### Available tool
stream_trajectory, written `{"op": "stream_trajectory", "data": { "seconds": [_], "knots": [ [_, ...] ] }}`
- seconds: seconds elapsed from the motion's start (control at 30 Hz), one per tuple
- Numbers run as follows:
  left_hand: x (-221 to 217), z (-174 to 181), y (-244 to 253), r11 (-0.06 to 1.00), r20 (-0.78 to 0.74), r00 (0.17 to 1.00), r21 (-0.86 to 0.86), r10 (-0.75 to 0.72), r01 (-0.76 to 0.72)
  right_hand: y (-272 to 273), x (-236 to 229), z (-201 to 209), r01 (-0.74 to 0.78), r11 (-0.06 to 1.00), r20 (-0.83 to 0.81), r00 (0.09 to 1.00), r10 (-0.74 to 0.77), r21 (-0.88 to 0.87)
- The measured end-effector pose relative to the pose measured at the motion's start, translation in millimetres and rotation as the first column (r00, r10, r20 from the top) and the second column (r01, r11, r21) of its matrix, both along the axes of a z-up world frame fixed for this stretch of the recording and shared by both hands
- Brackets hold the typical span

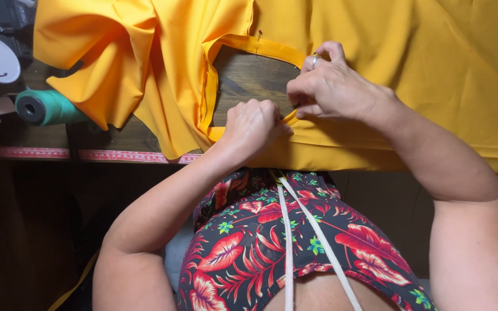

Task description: Pinning the neckline of a yellow fabric garment to prepare it for sewing

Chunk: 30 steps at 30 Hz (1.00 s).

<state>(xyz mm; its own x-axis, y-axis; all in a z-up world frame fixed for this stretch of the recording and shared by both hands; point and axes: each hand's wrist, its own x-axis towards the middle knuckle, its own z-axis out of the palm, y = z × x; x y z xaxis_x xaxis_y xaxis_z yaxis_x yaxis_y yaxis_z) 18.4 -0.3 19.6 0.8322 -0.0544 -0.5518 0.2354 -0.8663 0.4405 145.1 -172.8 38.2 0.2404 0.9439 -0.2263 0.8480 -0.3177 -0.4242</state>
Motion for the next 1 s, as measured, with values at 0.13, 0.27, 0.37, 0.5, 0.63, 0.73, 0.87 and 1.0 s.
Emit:
{"op": "stream_trajectory", "data": {
  "seconds": [0.13,0.27,0.37,0.5,0.63,0.73,0.87,1.0],
  "knots": [
    [-6.5,-3.2,-0.2,0.999,0.018,1.0,0.051,-0.006,0.005,-28.3,-9.0,-10.7,0.0,0.955,0.08,0.996,-0.024,0.296],
    [-7.2,3.3,5.0,0.97,0.589,0.779,0.219,-0.218,0.106,-78.6,6.6,-20.8,0.328,0.833,0.12,0.9,-0.418,0.447],
    [11.8,14.5,16.3,0.906,0.613,0.667,0.269,-0.423,0.327,-100.2,22.1,-19.7,0.543,0.806,0.217,0.779,-0.588,0.234],
    [43.3,1.2,30.8,0.788,0.581,0.569,0.23,-0.582,0.571,-88.5,32.1,-9.1,0.686,0.728,0.142,0.719,-0.68,0.016],
    [58.2,4.5,30.2,0.817,0.514,0.641,0.268,-0.57,0.511,-95.5,53.9,-20.8,0.588,0.788,0.259,0.745,-0.615,0.181],
    [70.6,14.1,31.0,0.851,0.477,0.706,0.322,-0.524,0.415,-91.8,64.9,-19.6,0.602,0.775,0.217,0.744,-0.632,0.192],
    [79.7,11.1,37.1,0.843,0.476,0.695,0.291,-0.538,0.453,-68.3,17.9,-15.0,0.41,0.822,0.29,0.793,-0.535,0.395],
    [80.9,6.9,38.6,0.834,0.466,0.693,0.267,-0.55,0.482,-34.9,-94.2,-10.7,0.324,0.903,0.315,0.858,-0.407,0.283]
  ]
}}
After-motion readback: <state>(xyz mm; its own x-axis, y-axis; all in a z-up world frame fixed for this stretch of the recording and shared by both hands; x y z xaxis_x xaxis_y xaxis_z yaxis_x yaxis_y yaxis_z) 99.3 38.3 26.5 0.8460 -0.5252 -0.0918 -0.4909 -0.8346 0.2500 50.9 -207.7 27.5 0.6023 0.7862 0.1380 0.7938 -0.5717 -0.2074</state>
